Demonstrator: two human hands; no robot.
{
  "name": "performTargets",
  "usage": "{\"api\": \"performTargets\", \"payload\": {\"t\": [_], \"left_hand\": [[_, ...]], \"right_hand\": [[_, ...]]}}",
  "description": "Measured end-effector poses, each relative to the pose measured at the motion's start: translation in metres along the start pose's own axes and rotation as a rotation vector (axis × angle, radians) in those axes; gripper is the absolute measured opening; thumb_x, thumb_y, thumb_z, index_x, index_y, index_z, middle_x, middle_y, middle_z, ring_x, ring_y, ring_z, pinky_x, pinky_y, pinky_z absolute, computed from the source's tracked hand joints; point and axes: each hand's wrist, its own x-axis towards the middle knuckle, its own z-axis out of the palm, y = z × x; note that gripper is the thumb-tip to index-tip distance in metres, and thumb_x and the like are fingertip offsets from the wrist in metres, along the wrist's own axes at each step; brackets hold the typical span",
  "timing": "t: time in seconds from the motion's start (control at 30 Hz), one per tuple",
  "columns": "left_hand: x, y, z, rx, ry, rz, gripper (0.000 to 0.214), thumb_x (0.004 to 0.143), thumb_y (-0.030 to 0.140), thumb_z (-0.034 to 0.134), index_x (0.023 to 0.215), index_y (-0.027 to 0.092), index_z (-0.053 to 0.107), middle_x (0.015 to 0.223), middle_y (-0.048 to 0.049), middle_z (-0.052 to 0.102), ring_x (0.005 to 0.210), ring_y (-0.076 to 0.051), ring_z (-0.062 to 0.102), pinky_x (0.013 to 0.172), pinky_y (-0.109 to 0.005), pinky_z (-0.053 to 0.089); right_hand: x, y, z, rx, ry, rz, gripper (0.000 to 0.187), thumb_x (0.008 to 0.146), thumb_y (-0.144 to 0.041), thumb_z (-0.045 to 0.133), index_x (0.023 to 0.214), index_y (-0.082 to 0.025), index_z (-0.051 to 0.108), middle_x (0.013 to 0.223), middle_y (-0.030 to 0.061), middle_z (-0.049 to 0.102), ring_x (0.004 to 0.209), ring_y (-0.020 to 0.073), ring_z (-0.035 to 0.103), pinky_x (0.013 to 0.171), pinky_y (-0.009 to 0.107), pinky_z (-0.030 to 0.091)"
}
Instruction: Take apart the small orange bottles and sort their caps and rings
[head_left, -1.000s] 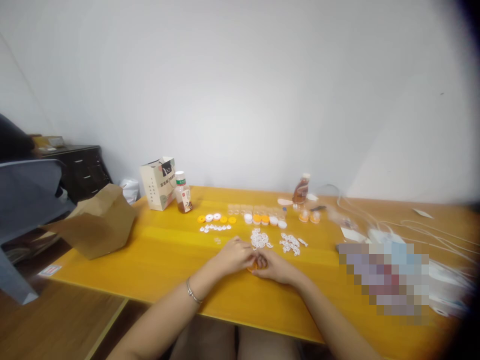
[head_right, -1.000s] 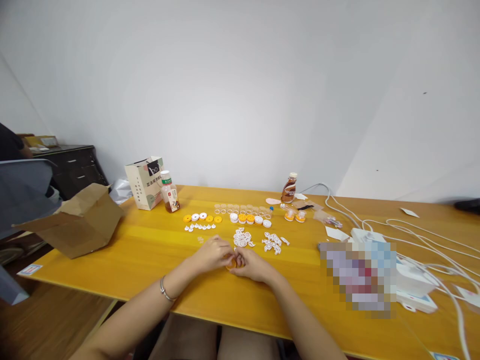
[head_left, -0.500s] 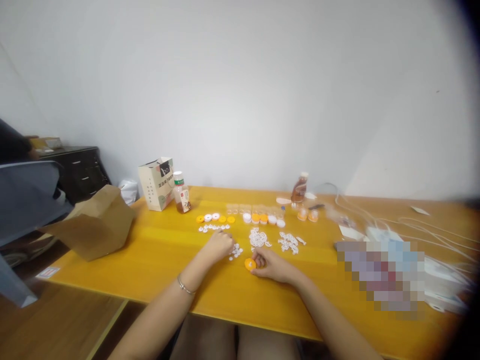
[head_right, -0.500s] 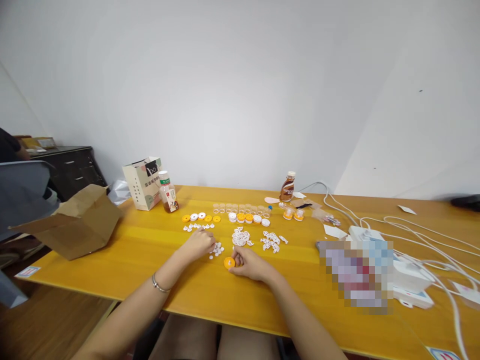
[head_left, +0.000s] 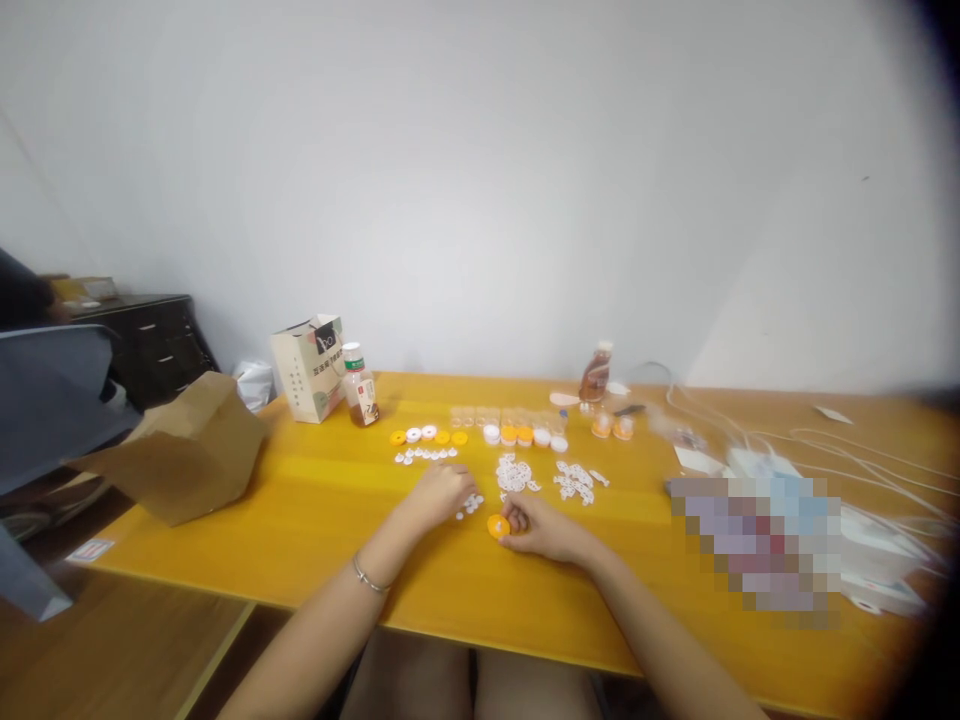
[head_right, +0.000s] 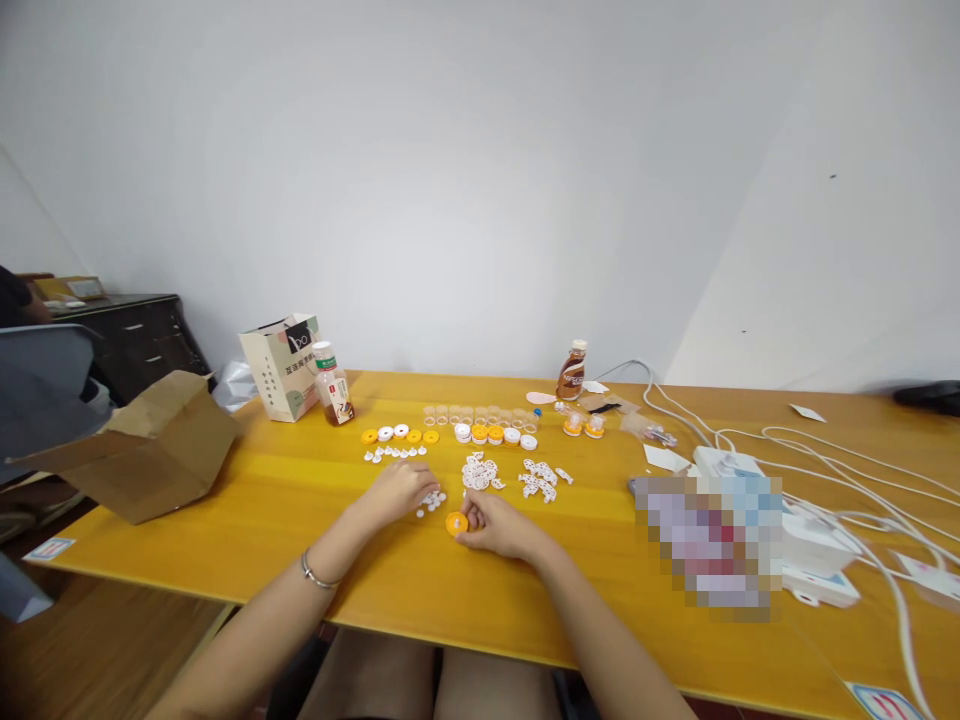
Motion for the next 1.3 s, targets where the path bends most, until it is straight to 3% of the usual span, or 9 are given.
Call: {"api": "performTargets", "payload": {"t": [0.1,0.2,0.37,0.57,1.0,1.3], "left_hand": [[-0.002,0.011,-0.004,-0.209,0.025,0.149,0.022,0.087,0.027,0.042,0.087,0.017,0.062,0.080,-0.0046,0.061,0.076,-0.014,0.057,0.071,-0.023,0.041],[-0.005,0.021,-0.006,-0.353,-0.029,0.299,0.019,0.086,0.027,0.046,0.094,0.019,0.061,0.088,-0.0036,0.062,0.082,-0.014,0.057,0.075,-0.021,0.041],[-0.003,0.024,0.003,-0.395,-0.077,0.323,0.015,0.084,0.022,0.047,0.093,0.020,0.060,0.095,-0.0034,0.061,0.086,-0.014,0.057,0.079,-0.022,0.041],[0.000,0.019,0.013,-0.343,-0.064,0.294,0.015,0.085,0.020,0.045,0.091,0.019,0.059,0.092,-0.0036,0.061,0.084,-0.014,0.056,0.076,-0.022,0.041],[-0.002,0.024,0.006,0.073,0.080,0.461,0.021,0.089,0.019,0.036,0.083,0.016,0.057,0.080,-0.0029,0.060,0.072,-0.013,0.054,0.069,-0.026,0.037],[-0.002,0.022,0.013,0.201,0.206,0.532,0.025,0.090,0.017,0.038,0.072,0.014,0.055,0.069,-0.0020,0.057,0.062,-0.011,0.050,0.061,-0.027,0.031]], "right_hand": [[0.001,0.002,0.001,0.033,-0.012,-0.017,0.019,0.067,-0.025,0.061,0.078,-0.019,0.046,0.064,-0.0050,0.043,0.059,0.0094,0.041,0.054,0.021,0.035],[0.003,0.004,0.002,0.062,-0.017,-0.045,0.018,0.068,-0.026,0.060,0.076,-0.019,0.046,0.063,-0.0055,0.043,0.057,0.0090,0.041,0.054,0.021,0.035],[0.005,0.007,0.002,0.055,-0.028,-0.056,0.018,0.068,-0.026,0.060,0.075,-0.019,0.046,0.062,-0.0057,0.042,0.057,0.0089,0.040,0.053,0.020,0.035],[0.004,0.008,0.002,0.028,-0.010,-0.048,0.016,0.066,-0.023,0.059,0.075,-0.019,0.046,0.062,-0.0059,0.041,0.057,0.0087,0.039,0.052,0.020,0.033],[0.006,0.008,0.002,0.036,0.004,-0.056,0.020,0.066,-0.025,0.061,0.069,-0.019,0.043,0.059,-0.0061,0.043,0.054,0.0082,0.039,0.050,0.020,0.032],[0.007,0.010,0.003,0.095,-0.005,-0.023,0.020,0.065,-0.029,0.061,0.071,-0.019,0.044,0.058,-0.0065,0.042,0.053,0.0084,0.039,0.050,0.021,0.033]]}}
